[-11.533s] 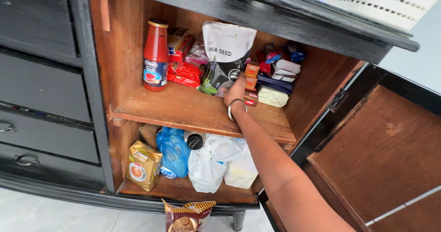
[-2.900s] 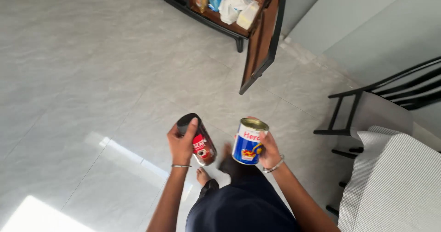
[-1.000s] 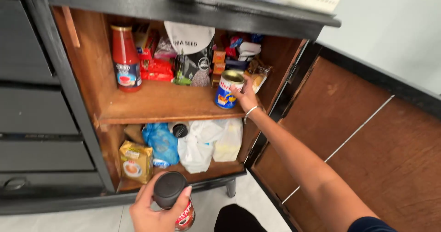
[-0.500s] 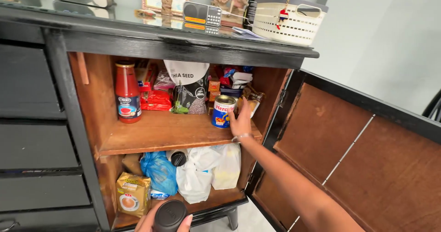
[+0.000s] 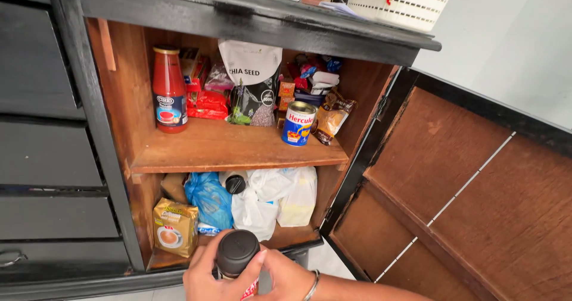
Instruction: Organize snacks and pantry items from the dining table into the storage cabinet.
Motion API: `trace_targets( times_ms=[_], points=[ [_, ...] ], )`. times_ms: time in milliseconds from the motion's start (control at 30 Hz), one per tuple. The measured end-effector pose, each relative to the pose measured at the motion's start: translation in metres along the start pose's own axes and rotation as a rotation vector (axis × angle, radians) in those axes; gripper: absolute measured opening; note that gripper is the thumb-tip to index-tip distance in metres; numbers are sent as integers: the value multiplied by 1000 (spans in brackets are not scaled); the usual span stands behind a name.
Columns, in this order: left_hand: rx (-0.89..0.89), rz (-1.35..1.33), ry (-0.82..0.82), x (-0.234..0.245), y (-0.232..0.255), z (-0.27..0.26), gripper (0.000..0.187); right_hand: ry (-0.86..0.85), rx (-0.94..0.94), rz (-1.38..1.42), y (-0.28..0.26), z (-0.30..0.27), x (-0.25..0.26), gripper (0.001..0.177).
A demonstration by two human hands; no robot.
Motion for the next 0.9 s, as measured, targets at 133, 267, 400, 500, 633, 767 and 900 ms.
trace_targets(
  times_ms=[133,267,400,500,633,767,900],
  points=[
    [-106,56,-104,-1,12,1,67,-7,40,-107,-6,2,15,84],
    [-93,-44,-131,-2,20,-5,94,203,17,-36,7,22,56,70],
    [-25,62,-129,-1,21,-9,77,382,181,-99,11,80,127,78],
    [-76,57,-239,-6,13,-12,60,402,258,-52,-13,136,163,78],
    [12,87,-256,-7,36,-13,60,454,194,-149,27,184,211,75],
    [41,102,-360,3,48,-10,55,515,191,-98,66,225,245,73],
    [7,142,-307,16,67,-8,49,580,158,-49,82,232,251,74]
  ],
)
Point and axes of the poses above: each hand's wrist, its own z-axis towards the middle knuckle, its own x-axis out of the back of the hand, y = z × x, the point moved 3 cm from there along z, towards the middle knuckle, and after that the axes turned 8 degrees about x, right-handed, at the moved point
